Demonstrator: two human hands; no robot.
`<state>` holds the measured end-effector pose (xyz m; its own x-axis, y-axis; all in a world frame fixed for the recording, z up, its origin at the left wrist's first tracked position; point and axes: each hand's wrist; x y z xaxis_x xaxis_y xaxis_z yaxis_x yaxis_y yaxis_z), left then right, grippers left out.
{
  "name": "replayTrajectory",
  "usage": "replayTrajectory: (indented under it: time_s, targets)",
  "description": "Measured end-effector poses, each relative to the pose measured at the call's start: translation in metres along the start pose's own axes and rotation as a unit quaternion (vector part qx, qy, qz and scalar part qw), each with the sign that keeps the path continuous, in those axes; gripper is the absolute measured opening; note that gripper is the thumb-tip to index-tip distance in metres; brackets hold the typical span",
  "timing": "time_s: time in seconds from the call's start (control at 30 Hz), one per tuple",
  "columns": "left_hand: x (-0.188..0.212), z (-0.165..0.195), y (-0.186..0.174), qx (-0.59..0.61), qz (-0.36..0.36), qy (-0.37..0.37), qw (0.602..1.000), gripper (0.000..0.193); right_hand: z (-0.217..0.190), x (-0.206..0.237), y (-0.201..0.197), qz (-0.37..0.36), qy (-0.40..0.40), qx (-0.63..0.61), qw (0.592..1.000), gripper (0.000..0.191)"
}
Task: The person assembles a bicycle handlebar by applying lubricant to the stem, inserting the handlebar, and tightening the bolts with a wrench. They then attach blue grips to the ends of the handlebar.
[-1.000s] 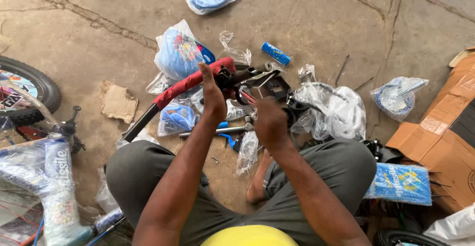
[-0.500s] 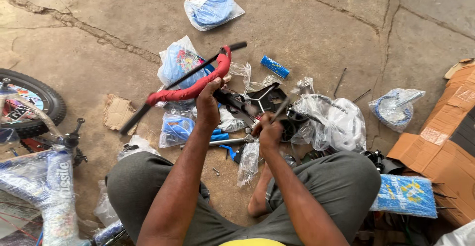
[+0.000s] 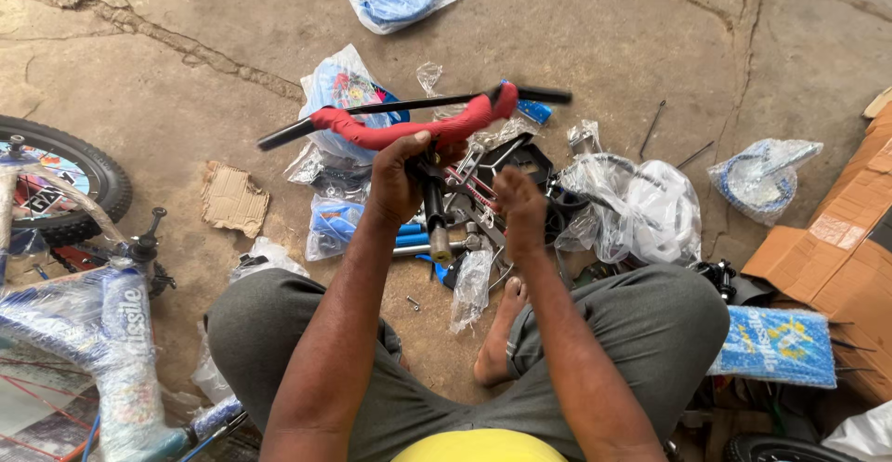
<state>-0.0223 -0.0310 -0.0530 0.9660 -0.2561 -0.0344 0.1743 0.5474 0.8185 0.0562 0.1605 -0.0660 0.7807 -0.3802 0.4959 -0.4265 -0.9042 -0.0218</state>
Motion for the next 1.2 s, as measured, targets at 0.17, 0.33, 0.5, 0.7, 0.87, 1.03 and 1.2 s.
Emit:
replayTrajectory:
  time_s: [0.17, 0.33, 0.5, 0.7, 0.87, 1.03, 1.2]
  targets:
    - [0.011, 0.002, 0.009, 0.07, -0.068, -0.075, 0.992, 0.049, -0.032, 0.015, -0.013, -0.264, -0.044, -0.181, 0.946, 0.067]
    - [0.012, -0.011, 0.005, 0.051, -0.103, -0.179, 0.977, 0.062, -0.033, 0.01, -0.028, -0.354, -0.08, -0.329, 0.872, 0.047]
    - [-0.011, -0.039, -0.014, -0.035, 0.149, -0.104, 0.983, 0.075, -0.028, -0.004, -0.036, -0.204, -0.164, -0.268, 0.927, 0.037]
    - [-0.012, -0.03, -0.015, 0.035, 0.328, 0.036, 0.943, 0.082, -0.012, -0.01, -0.022, 0.048, -0.21, -0.186, 0.958, 0.022]
    - [-0.022, -0.018, -0.016, -0.092, 0.311, 0.088, 0.942, 0.072, -0.011, 0.008, -0.005, 0.113, -0.473, 0.067, 0.871, 0.031]
    - [-0.018, -0.035, -0.032, -0.115, 0.393, -0.079, 0.909, 0.067, -0.017, 0.048, 0.02, 0.09, -0.567, 0.169, 0.802, 0.021]
    - [-0.032, -0.011, -0.047, 0.033, 0.166, 0.072, 0.983, 0.05, -0.02, 0.074, 0.021, 0.01, -0.542, 0.126, 0.831, 0.028]
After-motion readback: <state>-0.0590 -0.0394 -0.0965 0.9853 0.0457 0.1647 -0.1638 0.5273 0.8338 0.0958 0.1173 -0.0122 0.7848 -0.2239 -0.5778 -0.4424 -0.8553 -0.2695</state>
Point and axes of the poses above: each hand's wrist, its own x-axis away from the middle knuckle, its own y-axis out of the palm, z = x × y, and after that the axes turned 13 degrees about y, right-handed
